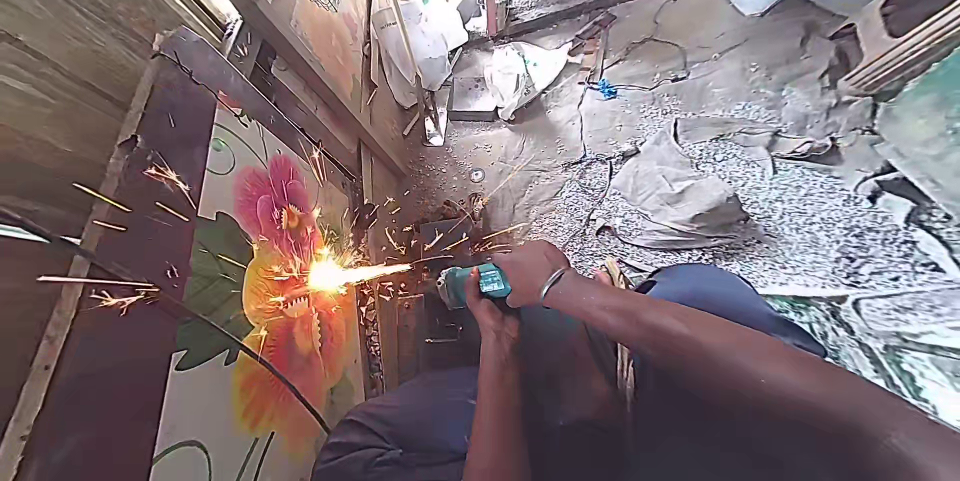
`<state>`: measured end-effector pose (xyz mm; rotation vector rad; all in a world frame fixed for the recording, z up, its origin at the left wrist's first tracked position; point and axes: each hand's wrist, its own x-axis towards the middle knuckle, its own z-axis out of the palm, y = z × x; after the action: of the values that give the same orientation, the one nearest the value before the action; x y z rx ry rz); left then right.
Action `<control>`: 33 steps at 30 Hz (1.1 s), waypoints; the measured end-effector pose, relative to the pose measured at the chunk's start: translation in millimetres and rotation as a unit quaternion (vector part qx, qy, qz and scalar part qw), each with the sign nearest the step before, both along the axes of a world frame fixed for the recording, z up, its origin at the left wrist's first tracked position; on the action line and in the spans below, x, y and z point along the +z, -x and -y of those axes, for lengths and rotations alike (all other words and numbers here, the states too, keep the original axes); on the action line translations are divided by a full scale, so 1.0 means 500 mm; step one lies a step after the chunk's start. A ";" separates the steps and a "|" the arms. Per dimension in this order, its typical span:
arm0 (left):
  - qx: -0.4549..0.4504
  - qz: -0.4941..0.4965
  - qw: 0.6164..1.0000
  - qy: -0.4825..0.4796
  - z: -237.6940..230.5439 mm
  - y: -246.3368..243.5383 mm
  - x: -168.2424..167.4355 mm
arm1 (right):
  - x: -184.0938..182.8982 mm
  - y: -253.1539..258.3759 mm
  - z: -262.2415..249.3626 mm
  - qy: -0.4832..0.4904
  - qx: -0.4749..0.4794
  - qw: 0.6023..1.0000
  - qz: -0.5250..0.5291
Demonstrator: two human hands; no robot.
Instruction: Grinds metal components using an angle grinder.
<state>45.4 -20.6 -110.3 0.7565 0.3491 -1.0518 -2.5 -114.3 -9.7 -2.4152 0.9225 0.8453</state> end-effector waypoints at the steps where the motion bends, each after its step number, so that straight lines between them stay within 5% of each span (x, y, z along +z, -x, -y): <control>1: 0.000 0.003 1.000 -0.004 -0.002 0.000 -0.002 | 0.000 0.001 -0.002 -0.002 0.001 1.000 -0.002; 33: -0.007 -0.027 0.999 -0.037 -0.012 0.010 0.030 | 0.024 0.008 -0.007 0.025 0.039 0.998 -0.038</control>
<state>40.4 -14.5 -95.0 0.7984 0.4306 -1.0784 -6.6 -110.8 2.3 -2.4927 0.8913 0.9584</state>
